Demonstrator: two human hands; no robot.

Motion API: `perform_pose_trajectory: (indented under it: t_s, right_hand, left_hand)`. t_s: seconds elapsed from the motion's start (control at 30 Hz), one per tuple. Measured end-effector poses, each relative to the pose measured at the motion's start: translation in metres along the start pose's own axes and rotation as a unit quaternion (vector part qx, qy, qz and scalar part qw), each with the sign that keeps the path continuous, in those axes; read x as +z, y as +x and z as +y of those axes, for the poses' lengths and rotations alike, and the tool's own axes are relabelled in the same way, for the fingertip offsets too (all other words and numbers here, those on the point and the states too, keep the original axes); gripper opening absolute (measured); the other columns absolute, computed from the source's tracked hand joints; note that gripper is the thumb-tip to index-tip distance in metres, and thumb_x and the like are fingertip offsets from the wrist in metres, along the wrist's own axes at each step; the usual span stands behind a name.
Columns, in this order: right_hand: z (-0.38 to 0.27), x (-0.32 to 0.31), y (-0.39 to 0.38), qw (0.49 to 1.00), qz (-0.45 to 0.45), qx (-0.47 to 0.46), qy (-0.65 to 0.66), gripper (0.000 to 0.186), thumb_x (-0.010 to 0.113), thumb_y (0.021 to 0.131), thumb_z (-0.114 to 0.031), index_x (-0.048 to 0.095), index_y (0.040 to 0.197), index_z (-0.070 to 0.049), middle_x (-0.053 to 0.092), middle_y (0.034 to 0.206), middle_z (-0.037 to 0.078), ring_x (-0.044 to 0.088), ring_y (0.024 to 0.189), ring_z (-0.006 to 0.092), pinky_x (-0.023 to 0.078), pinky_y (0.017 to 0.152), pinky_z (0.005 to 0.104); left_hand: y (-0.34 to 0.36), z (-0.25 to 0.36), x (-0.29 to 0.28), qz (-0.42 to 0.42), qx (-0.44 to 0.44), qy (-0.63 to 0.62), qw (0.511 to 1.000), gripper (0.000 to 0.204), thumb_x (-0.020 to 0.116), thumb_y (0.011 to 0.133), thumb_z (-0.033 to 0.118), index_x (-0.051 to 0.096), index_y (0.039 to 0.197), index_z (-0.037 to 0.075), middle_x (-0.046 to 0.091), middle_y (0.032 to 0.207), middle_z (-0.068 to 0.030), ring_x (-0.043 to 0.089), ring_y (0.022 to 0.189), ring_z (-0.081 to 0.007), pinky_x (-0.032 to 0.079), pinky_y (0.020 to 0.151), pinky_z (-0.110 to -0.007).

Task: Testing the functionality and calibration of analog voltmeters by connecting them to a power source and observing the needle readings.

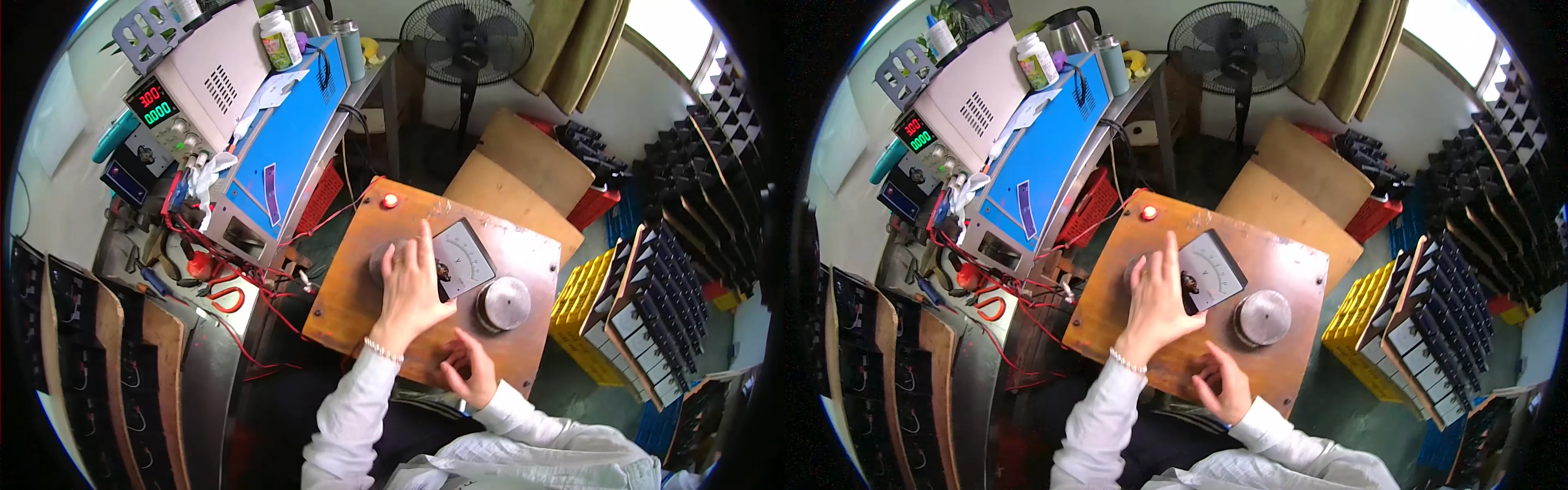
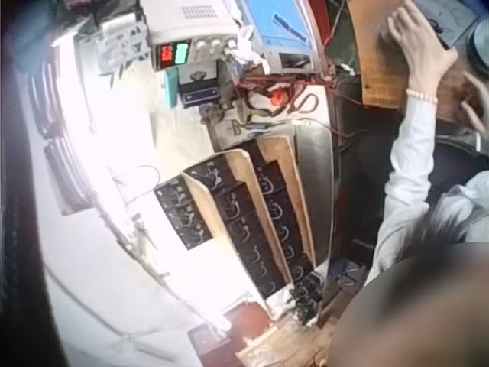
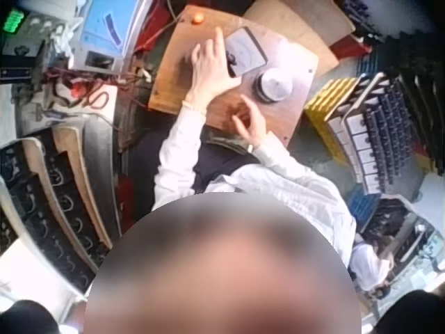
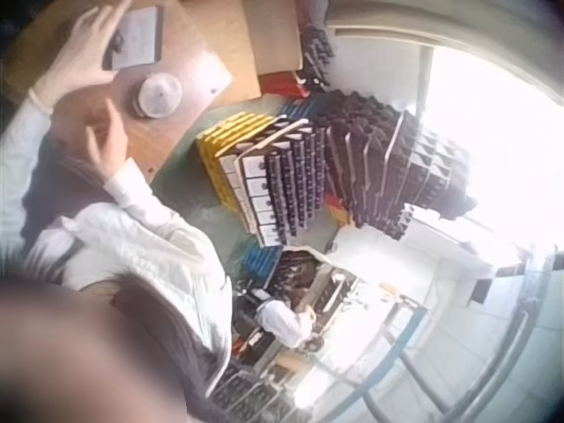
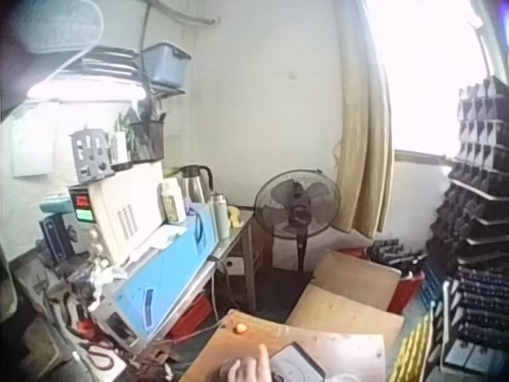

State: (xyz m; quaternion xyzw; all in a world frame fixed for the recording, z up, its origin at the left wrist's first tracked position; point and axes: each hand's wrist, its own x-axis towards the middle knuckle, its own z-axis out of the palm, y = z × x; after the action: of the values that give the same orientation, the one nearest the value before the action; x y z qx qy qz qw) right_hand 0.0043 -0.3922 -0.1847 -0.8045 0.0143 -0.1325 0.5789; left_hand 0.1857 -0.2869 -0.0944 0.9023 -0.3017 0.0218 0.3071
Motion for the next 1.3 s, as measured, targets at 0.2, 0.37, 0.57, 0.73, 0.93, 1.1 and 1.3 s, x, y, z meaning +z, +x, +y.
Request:
perform_pose_trajectory:
  t_s: [0.2,0.37,0.57,0.73,0.93,1.1,1.3]
  right_hand:
    - [-0.012,0.000,0.009,1.000,0.003,0.030,0.004,0.046,0.070,0.087,-0.001,0.052,0.130,-0.001,0.070,0.087,0.006,0.063,0.062,0.0103,0.050,0.055,0.0231]
    - [-0.021,-0.005,0.022,0.999,-0.025,0.030,-0.011,0.026,0.071,0.087,-0.003,0.063,0.112,-0.001,0.068,0.082,0.007,0.062,0.060,0.0107,0.049,0.055,0.0232]
    - [-0.009,0.005,0.011,0.998,0.027,0.029,-0.040,0.022,0.070,0.088,-0.003,0.064,0.109,0.000,0.069,0.082,0.006,0.063,0.066,0.0102,0.051,0.060,0.0242]
    - [-0.008,0.015,0.020,0.983,0.014,0.051,0.176,0.068,0.048,0.105,-0.017,0.010,0.160,-0.004,0.036,0.153,0.017,0.059,0.116,0.0224,0.053,0.084,0.0276]
    - [-0.053,0.095,0.025,0.936,0.062,0.106,0.331,0.068,0.038,0.108,-0.043,0.014,0.159,-0.006,0.052,0.139,0.010,0.058,0.100,0.0119,0.049,0.075,0.0270]
    - [-0.112,0.156,0.059,0.946,-0.289,-0.067,0.132,0.046,0.040,0.108,-0.023,0.044,0.148,0.000,0.066,0.104,0.006,0.055,0.068,0.0072,0.046,0.058,0.0251]
    - [-0.171,0.236,0.049,0.853,-0.424,0.100,0.286,0.044,0.038,0.110,-0.026,0.042,0.151,-0.010,0.066,0.096,0.003,0.059,0.059,0.0057,0.049,0.050,0.0198]
  left_hand:
    - [0.034,-0.035,0.001,-0.095,0.010,0.121,0.988,0.114,0.084,0.059,0.034,0.028,0.151,-0.003,0.048,0.137,-0.0194,0.048,0.129,-0.0362,0.027,0.112,-0.066]
    - [0.032,-0.038,0.006,-0.014,0.042,0.163,0.986,0.111,0.086,0.059,0.034,0.031,0.149,-0.003,0.052,0.125,-0.0185,0.051,0.121,-0.0334,0.029,0.114,-0.055]
    - [0.029,-0.030,0.011,0.006,0.037,0.230,0.972,0.100,0.087,0.060,0.034,0.041,0.141,0.000,0.061,0.113,-0.0168,0.059,0.109,-0.0305,0.041,0.100,-0.048]
    - [-0.039,-0.003,0.009,0.229,0.041,0.140,0.962,0.062,0.055,0.089,0.019,0.040,0.144,-0.003,0.052,0.127,-0.0235,0.051,0.119,-0.0355,0.036,0.107,-0.051]
    - [-0.178,0.028,-0.049,0.303,-0.179,-0.007,0.936,0.092,0.076,0.077,0.023,0.029,0.148,-0.010,0.039,0.146,-0.0298,0.043,0.133,-0.0421,0.036,0.107,-0.051]
    - [-0.284,0.023,-0.097,0.373,-0.273,-0.015,0.886,0.097,0.082,0.081,0.023,0.024,0.153,-0.007,0.039,0.149,-0.0298,0.047,0.132,-0.0410,0.042,0.107,-0.047]
    - [-0.350,-0.030,-0.162,0.526,-0.281,-0.035,0.802,0.022,0.072,0.085,-0.005,0.069,0.105,-0.001,0.062,0.122,-0.0130,0.062,0.107,-0.0176,0.052,0.088,-0.028]
